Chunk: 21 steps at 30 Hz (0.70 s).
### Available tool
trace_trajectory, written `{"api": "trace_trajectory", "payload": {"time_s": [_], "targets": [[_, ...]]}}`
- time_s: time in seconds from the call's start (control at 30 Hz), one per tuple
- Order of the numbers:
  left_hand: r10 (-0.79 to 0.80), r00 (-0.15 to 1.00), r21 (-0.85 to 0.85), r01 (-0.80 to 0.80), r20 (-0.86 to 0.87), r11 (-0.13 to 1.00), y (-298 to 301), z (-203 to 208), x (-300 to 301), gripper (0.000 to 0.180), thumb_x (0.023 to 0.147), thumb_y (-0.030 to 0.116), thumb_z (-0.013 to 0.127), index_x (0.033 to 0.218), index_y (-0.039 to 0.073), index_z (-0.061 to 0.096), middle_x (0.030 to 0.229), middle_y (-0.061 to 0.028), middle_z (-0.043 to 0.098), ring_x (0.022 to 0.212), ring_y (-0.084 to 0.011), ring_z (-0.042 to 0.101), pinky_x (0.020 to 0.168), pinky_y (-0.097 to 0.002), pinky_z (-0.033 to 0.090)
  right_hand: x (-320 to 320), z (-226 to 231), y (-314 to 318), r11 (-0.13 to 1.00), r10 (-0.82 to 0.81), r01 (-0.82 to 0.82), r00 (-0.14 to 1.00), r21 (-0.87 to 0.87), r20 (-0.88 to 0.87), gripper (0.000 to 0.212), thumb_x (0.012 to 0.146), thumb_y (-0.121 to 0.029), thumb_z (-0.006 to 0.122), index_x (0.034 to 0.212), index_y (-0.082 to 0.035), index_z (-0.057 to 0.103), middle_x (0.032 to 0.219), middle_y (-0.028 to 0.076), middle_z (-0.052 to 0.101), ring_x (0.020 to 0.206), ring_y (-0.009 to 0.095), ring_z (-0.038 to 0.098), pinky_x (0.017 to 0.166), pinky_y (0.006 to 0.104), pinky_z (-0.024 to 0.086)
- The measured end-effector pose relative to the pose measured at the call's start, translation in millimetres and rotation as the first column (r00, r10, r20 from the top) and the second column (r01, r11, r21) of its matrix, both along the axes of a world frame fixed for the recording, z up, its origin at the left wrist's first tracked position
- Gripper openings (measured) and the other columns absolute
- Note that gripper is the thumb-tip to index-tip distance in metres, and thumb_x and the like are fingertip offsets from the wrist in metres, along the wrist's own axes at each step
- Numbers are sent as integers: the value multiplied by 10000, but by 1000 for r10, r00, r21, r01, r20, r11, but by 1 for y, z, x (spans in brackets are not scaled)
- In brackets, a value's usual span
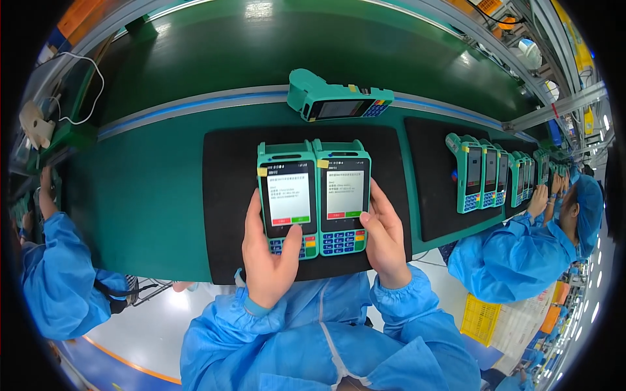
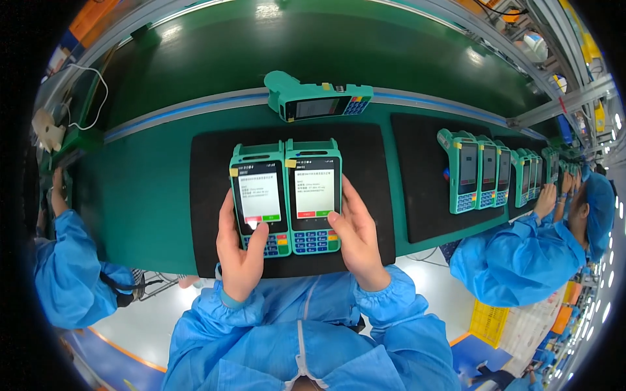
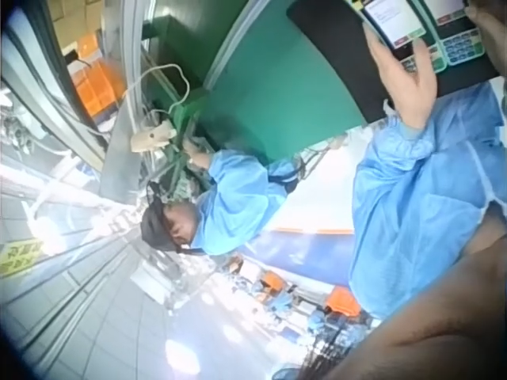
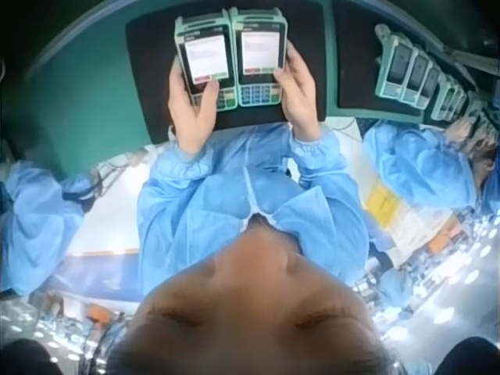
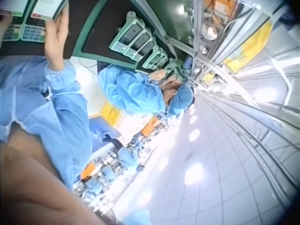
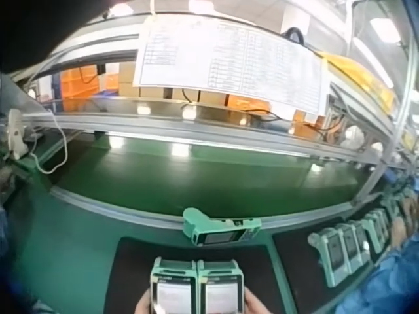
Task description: The person tests handheld payment terminals along an assembly line by tapping the touchscreens, drawing across screen test grids by hand, and sliding groups of terminals along the workbench.
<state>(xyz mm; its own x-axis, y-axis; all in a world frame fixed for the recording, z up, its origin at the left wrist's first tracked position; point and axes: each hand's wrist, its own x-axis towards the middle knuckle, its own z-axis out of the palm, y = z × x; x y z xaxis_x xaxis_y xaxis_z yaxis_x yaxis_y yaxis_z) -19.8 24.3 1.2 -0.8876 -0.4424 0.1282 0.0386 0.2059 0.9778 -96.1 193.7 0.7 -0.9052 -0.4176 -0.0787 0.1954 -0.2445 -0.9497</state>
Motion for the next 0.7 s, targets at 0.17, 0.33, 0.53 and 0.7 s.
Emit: {"api": "trace_trajectory", "payload": {"time_s": [0.17, 0.33, 0.53, 0.7], "targets": [[56, 998, 24, -56, 18, 998, 4, 0, 3, 595, 858, 28, 586, 1368, -64, 296, 1216, -217, 523, 1115, -250, 561, 925, -335, 465, 3, -2, -2, 999, 4, -4, 1000, 44, -22, 564, 938, -3, 430, 1465, 21, 230, 1424, 191, 404, 1321, 251, 411, 1084, 350, 332], [85, 996, 27, -85, 0, 996, 6, -5, -4, 596, 821, -20, 618, 1322, -57, 298, 1251, -196, 454, 1152, -239, 507, 958, -334, 432, 6, -1, -7, 990, -44, 47, 999, 131, -25, 535, 952, -24, 438, 1452, 18, 254, 1397, 184, 430, 1293, 242, 441, 1065, 334, 354], [83, 996, -33, -84, -11, 996, 8, -6, -5, 626, 813, -17, 644, 1326, -57, 288, 1252, -192, 450, 1145, -242, 518, 946, -339, 443, 4, -4, -5, 993, -35, 46, 995, 108, -95, 538, 949, -35, 453, 1451, 11, 265, 1390, 185, 441, 1285, 250, 453, 1052, 336, 373], [75, 997, -32, -75, -7, 997, 6, -7, -2, 628, 827, 0, 636, 1340, -60, 279, 1250, -198, 455, 1126, -239, 529, 937, -337, 447, 5, -8, -1, 992, -29, 41, 995, 121, -100, 554, 940, -25, 459, 1455, 13, 259, 1391, 194, 444, 1293, 265, 449, 1052, 344, 382]]}}
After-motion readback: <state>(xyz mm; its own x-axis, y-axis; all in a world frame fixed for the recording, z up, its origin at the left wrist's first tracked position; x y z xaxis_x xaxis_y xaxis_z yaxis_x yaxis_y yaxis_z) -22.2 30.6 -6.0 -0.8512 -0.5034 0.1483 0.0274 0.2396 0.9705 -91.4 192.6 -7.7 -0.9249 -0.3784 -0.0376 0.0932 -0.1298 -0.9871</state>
